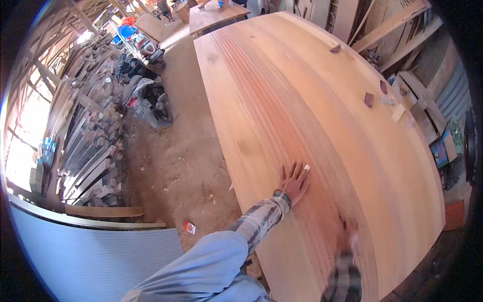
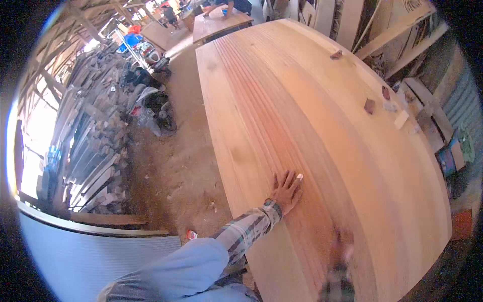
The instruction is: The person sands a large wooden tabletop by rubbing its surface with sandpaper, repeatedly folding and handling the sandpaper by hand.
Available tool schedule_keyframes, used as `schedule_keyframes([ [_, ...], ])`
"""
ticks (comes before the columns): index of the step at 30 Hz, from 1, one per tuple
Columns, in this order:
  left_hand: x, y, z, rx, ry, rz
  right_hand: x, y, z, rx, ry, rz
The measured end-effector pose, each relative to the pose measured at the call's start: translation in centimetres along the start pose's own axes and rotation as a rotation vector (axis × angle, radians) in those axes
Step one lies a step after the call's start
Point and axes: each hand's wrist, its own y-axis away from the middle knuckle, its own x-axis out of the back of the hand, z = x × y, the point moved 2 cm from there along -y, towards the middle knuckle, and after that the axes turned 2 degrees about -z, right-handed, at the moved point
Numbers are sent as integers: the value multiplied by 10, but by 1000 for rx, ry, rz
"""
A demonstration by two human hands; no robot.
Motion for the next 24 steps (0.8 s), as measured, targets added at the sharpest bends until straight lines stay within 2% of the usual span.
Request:
schedule_keyframes([
  [1, 1, 0, 0, -7, 6, -13, 46, 39, 5, -178, -101, -161],
  [3, 1, 2, 0, -8, -6, 15, 109, 102, 22, -201, -166, -53],
  [4, 0, 1, -1, -11, -21, 28, 110, 152, 67, -432, -233, -319],
  [5, 4, 0, -1, -8, -20, 33, 120, 171, 80, -667, -299, -587],
  [6, 5, -1, 0, -6, -15, 21, 108, 177, 85, -663, -296, -586],
  [8, 1, -1, 0, -2, -14, 10, 98, 142, 47, -439, -11, -58],
  [9, -3, -1, -1, 6, -22, 0, 54, 118, 51, -490, -274, -36],
  [11, -5, -2, -3, 17, -41, -6, 24, 33, 3, -170, -129, -21],
  [12, -3, -1, -2, 12, -28, 8, 19, -26, -35, -210, -154, -193],
  [13, -3, 1, -1, 6, -13, 18, -46, -60, -23, -229, -175, -220],
  [16, -14, -2, -5, 3, -49, 6, -81, -183, -95, -197, -683, -113],
  [17, -15, 0, -1, -1, -47, 2, -51, -202, -124, -83, -166, -151],
  [20, -8, 2, -1, 1, -71, 10, -25, -170, -116, -138, -243, -69],
  [22, -8, 0, -2, 0, -37, 20, -31, -101, -60, -72, -223, -60],
  [24, 2, 2, 0, 13, -10, -13, 35, -26, -38, -160, -199, -163],
])
